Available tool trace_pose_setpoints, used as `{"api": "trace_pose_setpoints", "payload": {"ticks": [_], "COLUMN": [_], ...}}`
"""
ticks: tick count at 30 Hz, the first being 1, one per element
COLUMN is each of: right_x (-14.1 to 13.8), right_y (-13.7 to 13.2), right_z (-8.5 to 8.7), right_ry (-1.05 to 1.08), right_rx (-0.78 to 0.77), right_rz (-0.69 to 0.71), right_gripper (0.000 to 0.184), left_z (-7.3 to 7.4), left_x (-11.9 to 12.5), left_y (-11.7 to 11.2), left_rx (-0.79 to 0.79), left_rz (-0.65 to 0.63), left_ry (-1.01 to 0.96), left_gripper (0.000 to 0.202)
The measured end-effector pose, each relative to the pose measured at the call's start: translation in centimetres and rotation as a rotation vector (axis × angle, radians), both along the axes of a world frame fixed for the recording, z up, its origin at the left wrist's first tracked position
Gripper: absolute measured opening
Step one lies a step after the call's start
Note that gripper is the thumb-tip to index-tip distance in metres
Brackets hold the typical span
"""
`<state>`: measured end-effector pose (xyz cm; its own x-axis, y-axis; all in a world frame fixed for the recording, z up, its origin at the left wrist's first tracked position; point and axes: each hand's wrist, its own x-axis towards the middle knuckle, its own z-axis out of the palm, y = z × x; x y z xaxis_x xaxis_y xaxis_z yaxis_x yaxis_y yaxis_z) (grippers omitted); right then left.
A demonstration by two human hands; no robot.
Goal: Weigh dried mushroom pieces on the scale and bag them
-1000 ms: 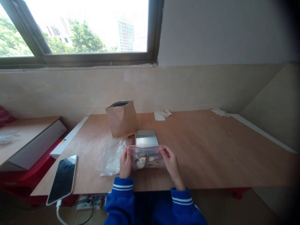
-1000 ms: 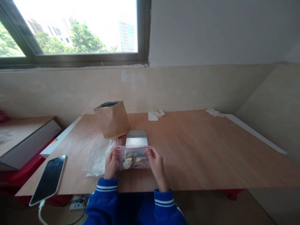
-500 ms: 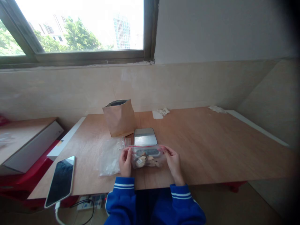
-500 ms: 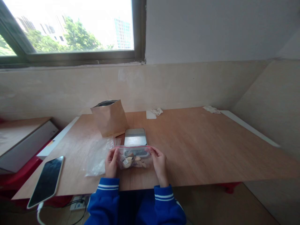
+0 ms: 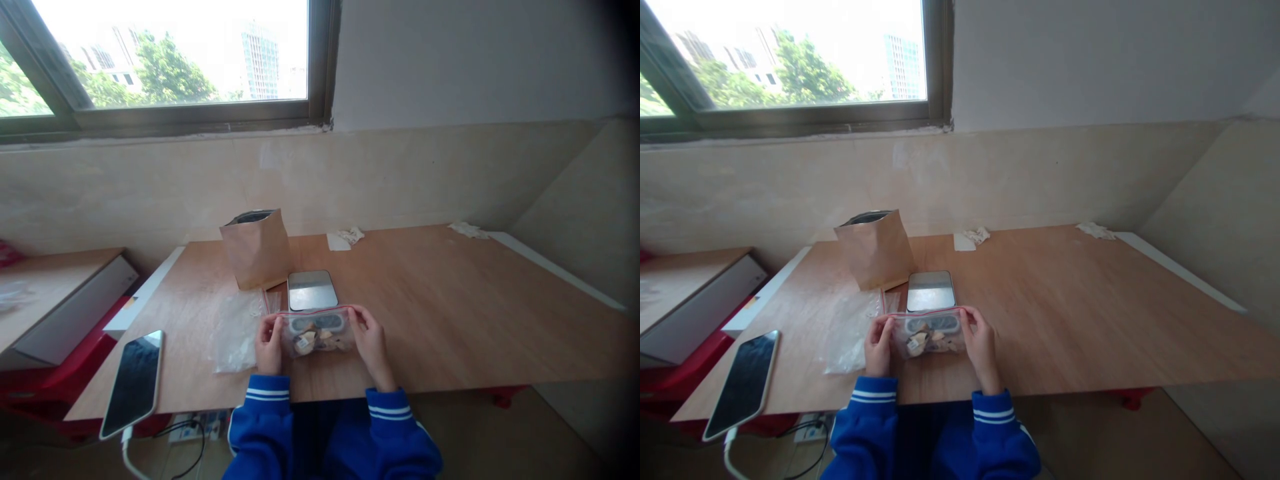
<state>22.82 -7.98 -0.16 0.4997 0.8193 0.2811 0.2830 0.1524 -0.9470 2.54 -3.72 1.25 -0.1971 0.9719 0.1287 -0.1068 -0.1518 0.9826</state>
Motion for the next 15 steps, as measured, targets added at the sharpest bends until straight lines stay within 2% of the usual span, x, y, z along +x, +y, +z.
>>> {"api": "trace_pose_setpoints", "payload": {"ticks": [5,11,15], "right_x": [-0.4,-0.9,-1.1], "right_y": [-0.1,0.0,0.1], "right_z": [0.6,1.0,0.8], "right_ry": [0.099,0.329,0.370], "right_rx": [0.034,0.023,0.022], "right_rz": [0.022,0.178,0.178], "right_gripper": [0.033,0.028,0.026], "left_z": [0.0,-0.3,-0.3], "left_x": [0.1,0.1,0.1], "left_y": [-0.1,0.1,0.1], "left_rx": [0.008,0.014,0.003], "left_rz": [0.001,-0.053,-0.107], "left_ry": [0.011,-0.087,-0.094], "left_gripper": [0.030,0.032,0.029]}}
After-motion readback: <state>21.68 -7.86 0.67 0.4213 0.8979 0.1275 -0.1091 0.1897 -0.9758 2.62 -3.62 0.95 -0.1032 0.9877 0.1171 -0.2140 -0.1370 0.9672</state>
